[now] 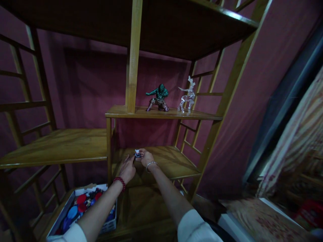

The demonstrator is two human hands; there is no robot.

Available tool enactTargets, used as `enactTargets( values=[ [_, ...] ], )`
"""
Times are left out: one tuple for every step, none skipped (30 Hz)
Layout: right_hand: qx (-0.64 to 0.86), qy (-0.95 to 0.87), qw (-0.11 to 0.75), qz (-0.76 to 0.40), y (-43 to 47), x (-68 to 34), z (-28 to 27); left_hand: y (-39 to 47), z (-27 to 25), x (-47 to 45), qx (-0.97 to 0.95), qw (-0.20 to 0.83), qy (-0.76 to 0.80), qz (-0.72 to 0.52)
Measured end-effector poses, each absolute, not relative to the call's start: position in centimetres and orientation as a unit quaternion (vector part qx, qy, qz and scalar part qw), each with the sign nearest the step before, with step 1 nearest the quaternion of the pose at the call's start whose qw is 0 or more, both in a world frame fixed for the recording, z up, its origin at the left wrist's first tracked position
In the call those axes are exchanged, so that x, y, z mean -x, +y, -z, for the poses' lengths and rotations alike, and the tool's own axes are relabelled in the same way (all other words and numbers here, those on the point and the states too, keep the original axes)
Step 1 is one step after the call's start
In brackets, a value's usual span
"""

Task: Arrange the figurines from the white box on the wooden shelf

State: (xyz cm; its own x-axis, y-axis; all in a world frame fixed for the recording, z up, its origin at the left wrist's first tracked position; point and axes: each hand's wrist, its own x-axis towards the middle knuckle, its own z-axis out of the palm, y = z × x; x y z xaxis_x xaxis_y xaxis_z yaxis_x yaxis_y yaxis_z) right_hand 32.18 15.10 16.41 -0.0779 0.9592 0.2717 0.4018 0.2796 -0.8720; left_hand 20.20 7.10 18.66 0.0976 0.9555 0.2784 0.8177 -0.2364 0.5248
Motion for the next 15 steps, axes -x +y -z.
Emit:
enactTargets(
  values=[
    [0.513,-0.664,0.444,-0.314,15.2,-32.2,-16.3,7.2,-18.6,-20.2,-0.733,0.117,0.604,-0.289],
    [0.514,-0.664,0.443,-0.314,15.3,-32.2,-16.2,7.2,-18.5,-20.2,-0.735,0.116,0.602,-0.290],
    [0.515,-0.665,0.442,-0.312,15.3,-32.2,-16.2,7.3,-18.4,-20.1,-0.736,0.116,0.601,-0.291],
    [0.515,-0.667,0.442,-0.308,15.4,-32.2,-16.1,7.3,-18.3,-20.1,-0.736,0.117,0.600,-0.291],
    [0.516,-0.669,0.442,-0.302,15.4,-32.2,-16.1,7.3,-18.3,-20.1,-0.736,0.117,0.600,-0.291],
    [0.516,-0.671,0.442,-0.296,15.4,-32.2,-16.1,7.3,-18.3,-20.1,-0.738,0.117,0.598,-0.289],
    [0.516,-0.674,0.442,-0.290,15.4,-32.2,-16.1,7.3,-18.2,-20.1,-0.740,0.118,0.597,-0.287],
    [0.515,-0.676,0.442,-0.286,15.5,-32.2,-16.0,7.3,-18.2,-20.1,-0.740,0.119,0.597,-0.287],
    [0.512,-0.679,0.443,-0.285,15.5,-32.2,-16.0,7.4,-18.1,-20.1,-0.739,0.121,0.597,-0.288],
    [0.510,-0.680,0.443,-0.285,15.6,-32.2,-15.9,7.4,-18.0,-20.1,-0.737,0.123,0.597,-0.293],
    [0.509,-0.681,0.443,-0.286,15.8,-32.2,-15.8,7.5,-17.9,-20.1,-0.735,0.127,0.596,-0.298],
    [0.509,-0.681,0.442,-0.286,15.9,-32.2,-15.7,7.6,-17.8,-20.1,-0.733,0.129,0.596,-0.303],
    [0.509,-0.683,0.440,-0.284,16.1,-32.2,-15.6,7.6,-17.8,-20.1,-0.731,0.131,0.595,-0.306],
    [0.509,-0.684,0.439,-0.283,16.2,-32.2,-15.5,7.7,-17.7,-20.1,-0.731,0.131,0.596,-0.306],
    [0.510,-0.686,0.436,-0.280,16.4,-32.2,-15.4,7.7,-17.7,-20.1,-0.732,0.130,0.596,-0.304]
  ],
)
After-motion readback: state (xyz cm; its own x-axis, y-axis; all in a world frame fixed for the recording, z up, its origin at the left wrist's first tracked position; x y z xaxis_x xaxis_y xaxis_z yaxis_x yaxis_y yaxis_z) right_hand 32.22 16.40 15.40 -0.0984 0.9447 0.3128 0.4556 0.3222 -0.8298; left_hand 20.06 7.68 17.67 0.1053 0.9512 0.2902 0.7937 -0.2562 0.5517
